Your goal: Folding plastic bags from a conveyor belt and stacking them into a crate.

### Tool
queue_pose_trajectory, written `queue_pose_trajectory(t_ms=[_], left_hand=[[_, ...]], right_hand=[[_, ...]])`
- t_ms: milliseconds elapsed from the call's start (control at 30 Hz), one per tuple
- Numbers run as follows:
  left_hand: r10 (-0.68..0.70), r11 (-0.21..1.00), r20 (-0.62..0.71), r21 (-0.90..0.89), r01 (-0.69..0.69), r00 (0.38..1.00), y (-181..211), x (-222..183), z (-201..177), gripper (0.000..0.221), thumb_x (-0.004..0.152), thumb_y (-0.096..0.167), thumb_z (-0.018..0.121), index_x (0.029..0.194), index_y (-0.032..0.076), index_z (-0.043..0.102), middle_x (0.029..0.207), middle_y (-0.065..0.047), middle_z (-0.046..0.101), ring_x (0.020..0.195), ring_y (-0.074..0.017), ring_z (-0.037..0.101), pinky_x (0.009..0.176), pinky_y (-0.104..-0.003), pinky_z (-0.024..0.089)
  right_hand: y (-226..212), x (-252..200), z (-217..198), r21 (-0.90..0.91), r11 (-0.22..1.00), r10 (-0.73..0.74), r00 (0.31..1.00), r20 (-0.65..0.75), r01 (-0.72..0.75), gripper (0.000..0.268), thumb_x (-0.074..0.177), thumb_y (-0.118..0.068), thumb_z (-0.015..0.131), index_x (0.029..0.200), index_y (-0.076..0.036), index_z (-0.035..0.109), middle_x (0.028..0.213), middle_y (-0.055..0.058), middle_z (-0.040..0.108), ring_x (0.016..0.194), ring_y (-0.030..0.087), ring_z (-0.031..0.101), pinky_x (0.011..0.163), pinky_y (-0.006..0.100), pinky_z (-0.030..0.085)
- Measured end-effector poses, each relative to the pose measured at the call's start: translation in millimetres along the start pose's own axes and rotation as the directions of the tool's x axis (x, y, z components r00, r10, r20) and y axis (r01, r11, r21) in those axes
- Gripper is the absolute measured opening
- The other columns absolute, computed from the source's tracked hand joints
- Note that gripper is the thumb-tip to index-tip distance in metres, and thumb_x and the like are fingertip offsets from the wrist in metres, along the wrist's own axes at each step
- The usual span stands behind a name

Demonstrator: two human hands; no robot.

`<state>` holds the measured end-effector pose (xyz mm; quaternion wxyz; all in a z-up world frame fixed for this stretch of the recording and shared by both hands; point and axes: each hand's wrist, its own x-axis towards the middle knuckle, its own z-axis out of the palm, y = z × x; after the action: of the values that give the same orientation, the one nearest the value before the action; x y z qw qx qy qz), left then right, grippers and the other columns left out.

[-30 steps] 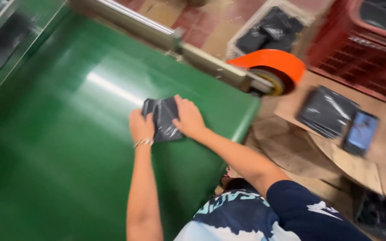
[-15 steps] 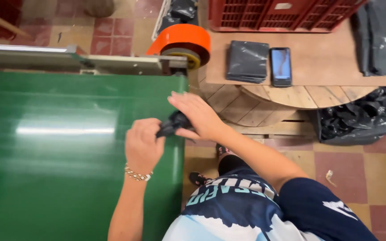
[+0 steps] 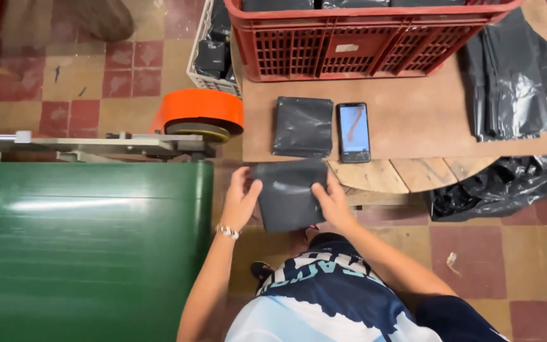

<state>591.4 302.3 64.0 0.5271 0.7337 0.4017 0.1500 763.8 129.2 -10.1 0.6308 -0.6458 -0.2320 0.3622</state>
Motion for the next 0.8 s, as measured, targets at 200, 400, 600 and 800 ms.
queue_pose_trajectory(t_ms=[200,400,600,800], left_hand=[[-0.298,0.943,0.073,-0.137,0.305,0.952,-43,103,64,0.037,0.099,0.039,0.062,0.126,0.015,0.067,0.13,-0.014,0.064,0.126,-0.0323,0.058,0.099,-0.049,0.052],[-0.219,0.972,-0.122,0.054,0.227,0.968,-54,164,85,0.035,0.097,0.036,0.063,0.12,0.011,0.07,0.118,-0.015,0.071,0.119,-0.0319,0.063,0.101,-0.044,0.051],[-0.223,0.95,-0.269,0.154,0.27,0.937,-83,179,105,0.029,0.094,0.032,0.064,0.115,0.014,0.072,0.112,-0.012,0.073,0.112,-0.03,0.066,0.097,-0.043,0.054],[-0.022,0.942,-0.399,0.3,0.153,0.917,-89,174,121,0.02,0.093,0.024,0.066,0.108,0.014,0.072,0.102,-0.013,0.074,0.102,-0.0315,0.069,0.088,-0.043,0.057]], right_hand=[[-9,100,-28,-0.013,0.999,0.033,0.98,-0.194,-0.036,0.054,0.104,-0.013,0.053,0.15,0.006,0.034,0.149,0.028,0.041,0.14,0.031,0.036,0.119,0.049,0.027],[-21,162,-20,-0.002,0.996,0.091,0.977,-0.193,-0.093,0.064,0.104,-0.016,0.052,0.154,0.009,0.021,0.156,0.032,0.028,0.148,0.036,0.023,0.123,0.051,0.017],[-15,164,-35,-0.299,0.954,-0.035,0.992,-0.119,-0.002,0.071,0.093,-0.01,0.062,0.149,0.012,0.024,0.142,0.034,0.037,0.136,0.043,0.038,0.115,0.052,0.03],[-17,172,-10,-0.742,0.349,-0.548,0.767,0.334,0.572,0.061,0.089,-0.029,0.063,0.142,-0.002,0.048,0.138,0.02,0.053,0.131,0.038,0.047,0.111,0.052,0.033]])
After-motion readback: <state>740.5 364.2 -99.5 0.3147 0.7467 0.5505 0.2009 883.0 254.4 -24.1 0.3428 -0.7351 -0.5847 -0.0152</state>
